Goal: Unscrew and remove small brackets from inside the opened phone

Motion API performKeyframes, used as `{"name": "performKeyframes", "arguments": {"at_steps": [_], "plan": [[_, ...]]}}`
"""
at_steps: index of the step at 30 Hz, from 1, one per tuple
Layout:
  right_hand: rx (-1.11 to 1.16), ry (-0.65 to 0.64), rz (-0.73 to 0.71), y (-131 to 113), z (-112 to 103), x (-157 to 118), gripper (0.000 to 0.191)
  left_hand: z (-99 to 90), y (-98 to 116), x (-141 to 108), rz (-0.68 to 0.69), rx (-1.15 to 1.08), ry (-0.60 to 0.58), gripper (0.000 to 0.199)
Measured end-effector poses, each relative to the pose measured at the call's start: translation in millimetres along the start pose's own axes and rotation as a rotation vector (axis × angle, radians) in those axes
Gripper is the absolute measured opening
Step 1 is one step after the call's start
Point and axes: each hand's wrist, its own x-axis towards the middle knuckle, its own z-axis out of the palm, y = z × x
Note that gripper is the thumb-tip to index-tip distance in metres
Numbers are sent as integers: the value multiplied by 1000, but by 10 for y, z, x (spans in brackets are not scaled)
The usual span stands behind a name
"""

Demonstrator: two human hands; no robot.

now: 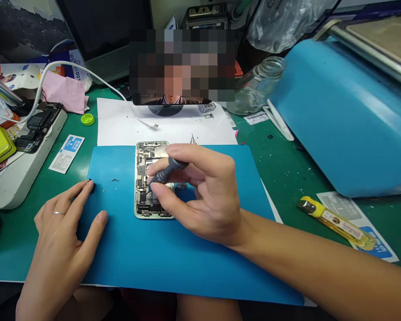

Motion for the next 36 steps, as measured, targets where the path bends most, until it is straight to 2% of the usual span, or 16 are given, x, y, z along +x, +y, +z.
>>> {"name": "performKeyframes", "arguments": {"at_steps": [9, 13, 19, 24, 27, 29, 31, 33, 34, 36], "plan": [[35, -12, -5, 16, 6, 14, 82, 50, -7, -18, 32, 40, -9, 60], [26, -18, 1, 5, 3, 14, 79, 47, -19, -24, 31, 11, -12, 56], [-22, 3, -14, 2, -4, 20, 76, -7, -14, -27, 20, -29, -11, 54], [7, 14, -60, 34, 6, 6, 82, -95, -6, -2, 17, -50, -14, 54], [-37, 71, -110, 49, 11, -4, 82, -167, 97, -25, 69, -82, 43, 48], [-84, 122, -115, 52, -11, 11, 79, -199, 228, -75, 108, -116, 88, 40], [-119, 149, -144, 50, -75, 51, 76, -200, 381, -140, 185, -157, 83, 33], [-170, 101, -207, 52, -187, 110, 77, -166, 516, -194, 276, -203, -12, 31], [-226, 18, -232, 59, -259, 141, 80, -139, 566, -210, 282, -191, -41, 33], [-363, -32, -308, 96, -421, 193, 83, -72, 620, -211, 268, -151, -71, 38]]}}
